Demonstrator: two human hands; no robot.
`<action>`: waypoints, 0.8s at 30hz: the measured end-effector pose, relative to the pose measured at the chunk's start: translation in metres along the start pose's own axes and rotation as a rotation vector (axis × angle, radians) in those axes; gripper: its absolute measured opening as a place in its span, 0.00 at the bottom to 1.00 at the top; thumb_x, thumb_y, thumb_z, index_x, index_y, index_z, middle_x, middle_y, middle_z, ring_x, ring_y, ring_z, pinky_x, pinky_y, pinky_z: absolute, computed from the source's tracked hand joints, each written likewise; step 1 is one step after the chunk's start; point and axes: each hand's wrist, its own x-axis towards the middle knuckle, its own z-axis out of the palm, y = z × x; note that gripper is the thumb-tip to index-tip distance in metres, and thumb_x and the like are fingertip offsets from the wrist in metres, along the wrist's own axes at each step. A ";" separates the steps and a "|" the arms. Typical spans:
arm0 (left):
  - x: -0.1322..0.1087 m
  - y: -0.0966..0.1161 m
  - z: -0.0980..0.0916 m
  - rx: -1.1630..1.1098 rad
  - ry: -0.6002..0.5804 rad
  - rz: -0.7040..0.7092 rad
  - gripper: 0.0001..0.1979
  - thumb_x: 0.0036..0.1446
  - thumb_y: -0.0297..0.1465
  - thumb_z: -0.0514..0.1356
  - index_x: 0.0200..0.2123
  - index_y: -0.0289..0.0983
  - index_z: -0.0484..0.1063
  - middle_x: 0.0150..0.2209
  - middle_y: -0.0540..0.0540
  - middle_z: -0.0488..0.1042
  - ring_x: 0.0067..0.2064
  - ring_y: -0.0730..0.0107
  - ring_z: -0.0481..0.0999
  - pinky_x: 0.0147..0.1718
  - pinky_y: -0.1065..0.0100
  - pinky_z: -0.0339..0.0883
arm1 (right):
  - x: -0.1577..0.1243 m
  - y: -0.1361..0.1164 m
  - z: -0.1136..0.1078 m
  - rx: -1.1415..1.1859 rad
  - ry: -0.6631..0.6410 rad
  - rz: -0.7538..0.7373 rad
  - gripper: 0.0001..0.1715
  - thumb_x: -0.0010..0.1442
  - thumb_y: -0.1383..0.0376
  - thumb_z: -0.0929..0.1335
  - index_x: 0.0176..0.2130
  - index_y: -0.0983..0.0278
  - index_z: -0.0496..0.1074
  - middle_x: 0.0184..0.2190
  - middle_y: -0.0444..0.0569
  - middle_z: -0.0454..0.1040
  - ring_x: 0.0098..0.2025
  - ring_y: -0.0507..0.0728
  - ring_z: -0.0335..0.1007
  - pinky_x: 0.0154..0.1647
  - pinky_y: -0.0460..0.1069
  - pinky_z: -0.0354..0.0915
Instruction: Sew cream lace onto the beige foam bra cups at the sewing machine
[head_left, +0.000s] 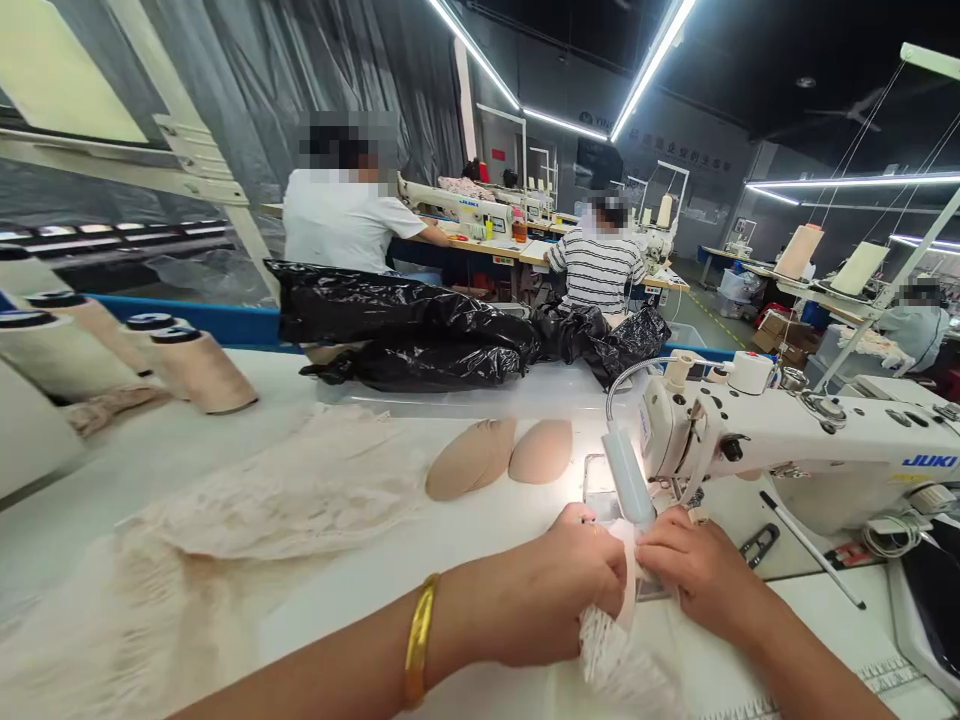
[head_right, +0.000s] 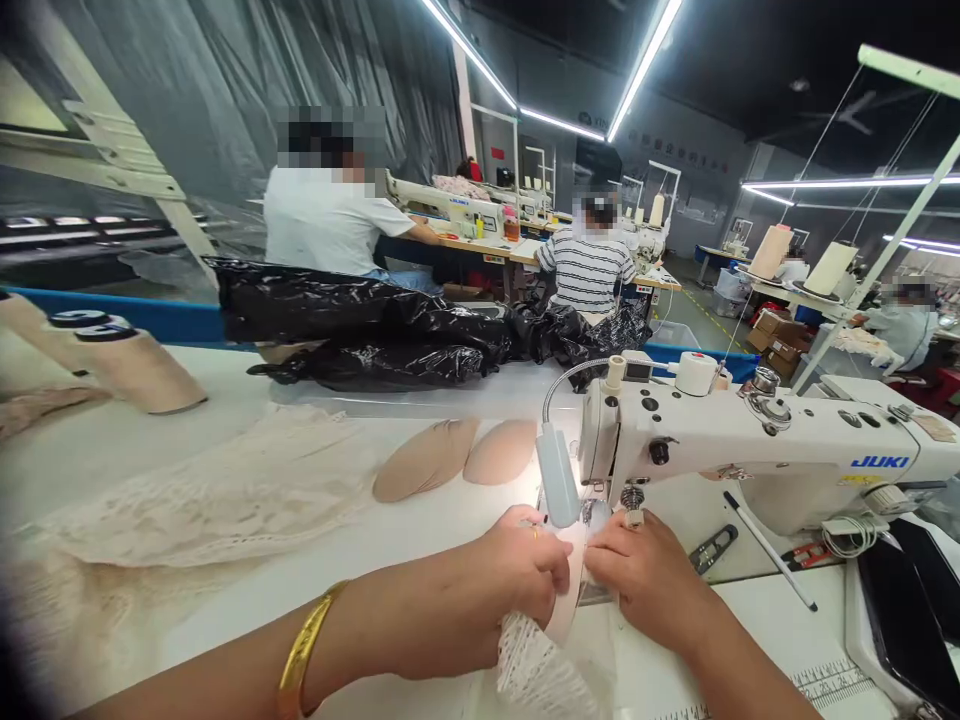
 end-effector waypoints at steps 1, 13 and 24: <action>0.000 0.001 -0.001 -0.031 -0.009 -0.013 0.10 0.48 0.21 0.66 0.20 0.38 0.70 0.30 0.51 0.77 0.31 0.69 0.72 0.40 0.62 0.60 | -0.001 0.000 -0.001 0.004 -0.007 0.019 0.20 0.62 0.81 0.63 0.44 0.60 0.75 0.40 0.46 0.81 0.41 0.57 0.70 0.34 0.49 0.61; 0.001 -0.001 0.004 -0.187 -0.018 -0.120 0.10 0.50 0.19 0.64 0.22 0.37 0.71 0.37 0.51 0.79 0.34 0.67 0.73 0.45 0.57 0.55 | -0.008 0.013 0.005 -0.087 -0.056 0.098 0.19 0.66 0.76 0.65 0.49 0.58 0.76 0.44 0.48 0.81 0.44 0.58 0.74 0.42 0.51 0.68; -0.002 -0.004 0.003 -0.169 0.036 -0.048 0.10 0.52 0.20 0.64 0.22 0.38 0.74 0.35 0.49 0.78 0.34 0.67 0.75 0.44 0.61 0.59 | -0.007 0.012 0.002 -0.110 -0.046 0.059 0.21 0.64 0.78 0.64 0.51 0.58 0.74 0.44 0.49 0.81 0.44 0.58 0.76 0.48 0.52 0.70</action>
